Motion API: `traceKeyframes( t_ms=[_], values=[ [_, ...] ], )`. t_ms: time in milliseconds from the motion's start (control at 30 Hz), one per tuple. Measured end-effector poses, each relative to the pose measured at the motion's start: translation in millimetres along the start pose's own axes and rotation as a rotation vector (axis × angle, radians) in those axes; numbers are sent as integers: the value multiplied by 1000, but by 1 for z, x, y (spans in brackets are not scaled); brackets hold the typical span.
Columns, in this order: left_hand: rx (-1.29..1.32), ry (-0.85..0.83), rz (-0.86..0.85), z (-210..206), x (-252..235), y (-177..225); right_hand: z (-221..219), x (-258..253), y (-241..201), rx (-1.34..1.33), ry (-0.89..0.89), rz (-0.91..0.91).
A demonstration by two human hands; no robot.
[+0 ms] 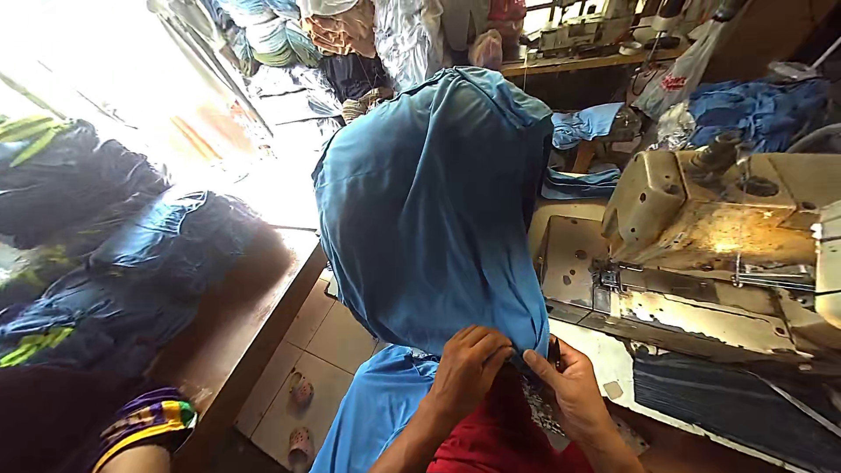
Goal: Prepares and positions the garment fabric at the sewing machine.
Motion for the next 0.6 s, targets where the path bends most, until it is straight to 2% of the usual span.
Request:
traceKeyframes(
  t_ms=[133, 200, 300, 433, 600],
  values=[
    [-93, -36, -2, -15, 6, -5, -3, 1, -17, -36, 113, -127],
    [-128, 22, 34, -24, 8, -6, -5, 2, -27, -58, 144, -168],
    [-48, 124, 54, -25, 5, 3, -9, 5, -36, -134, 144, -202],
    [-26, 69, -45, -9, 3, 16, -9, 8, -40, -173, 146, -162],
    [8, 81, -43, 2, 8, 17, -2, 13, -34, -148, 84, -74]
  ],
)
Point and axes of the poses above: each hand's wrist, its own x-axis away from the middle knuckle, its own z-axis out of the back of the hand, y = z × x, the point moved 1 cm from there along -x, towards the middle knuckle, and after that the axes turned 6 degrees about -y, right-handed, at the moved point
